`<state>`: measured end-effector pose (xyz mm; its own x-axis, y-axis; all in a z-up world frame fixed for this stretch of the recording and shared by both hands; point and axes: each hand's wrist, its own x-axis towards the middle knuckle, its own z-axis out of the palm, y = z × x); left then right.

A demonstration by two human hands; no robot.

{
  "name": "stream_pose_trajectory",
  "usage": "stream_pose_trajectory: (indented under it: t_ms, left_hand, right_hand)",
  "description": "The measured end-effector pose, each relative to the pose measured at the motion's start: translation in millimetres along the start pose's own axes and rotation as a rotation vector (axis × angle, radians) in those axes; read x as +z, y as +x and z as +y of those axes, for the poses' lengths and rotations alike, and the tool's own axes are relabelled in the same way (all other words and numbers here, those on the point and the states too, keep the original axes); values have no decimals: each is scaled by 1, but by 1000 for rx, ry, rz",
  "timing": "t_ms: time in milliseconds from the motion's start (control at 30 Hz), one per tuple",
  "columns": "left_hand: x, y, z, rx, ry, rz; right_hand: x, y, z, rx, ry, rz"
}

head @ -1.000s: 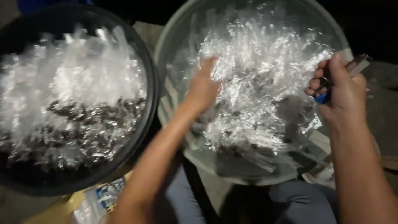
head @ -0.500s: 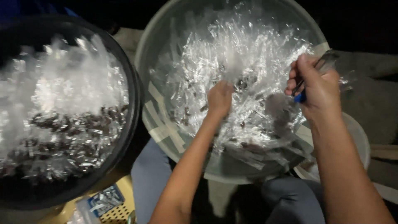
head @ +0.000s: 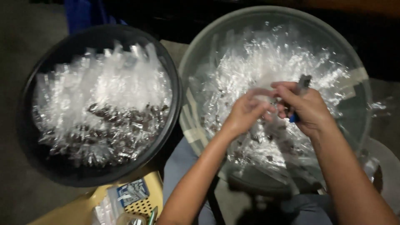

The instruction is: Sealing small plastic bags containing snacks using a lighter and sorting them into bins.

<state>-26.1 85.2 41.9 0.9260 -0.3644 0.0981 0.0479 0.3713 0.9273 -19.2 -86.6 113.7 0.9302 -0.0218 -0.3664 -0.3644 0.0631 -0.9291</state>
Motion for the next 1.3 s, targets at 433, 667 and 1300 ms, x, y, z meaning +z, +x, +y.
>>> stream_pose_trajectory:
  t_ms: [433, 667, 1300]
  left_hand:
    - [-9, -24, 7, -258, 265, -28]
    - [-68, -12, -87, -335, 469, 158]
    - [-22, -7, 33, -231, -5, 355]
  right_hand:
    - [-11, -17, -23, 37, 160, 227]
    - [-23, -23, -22, -389, 130, 252]
    - [-12, -35, -34, -146, -326, 168]
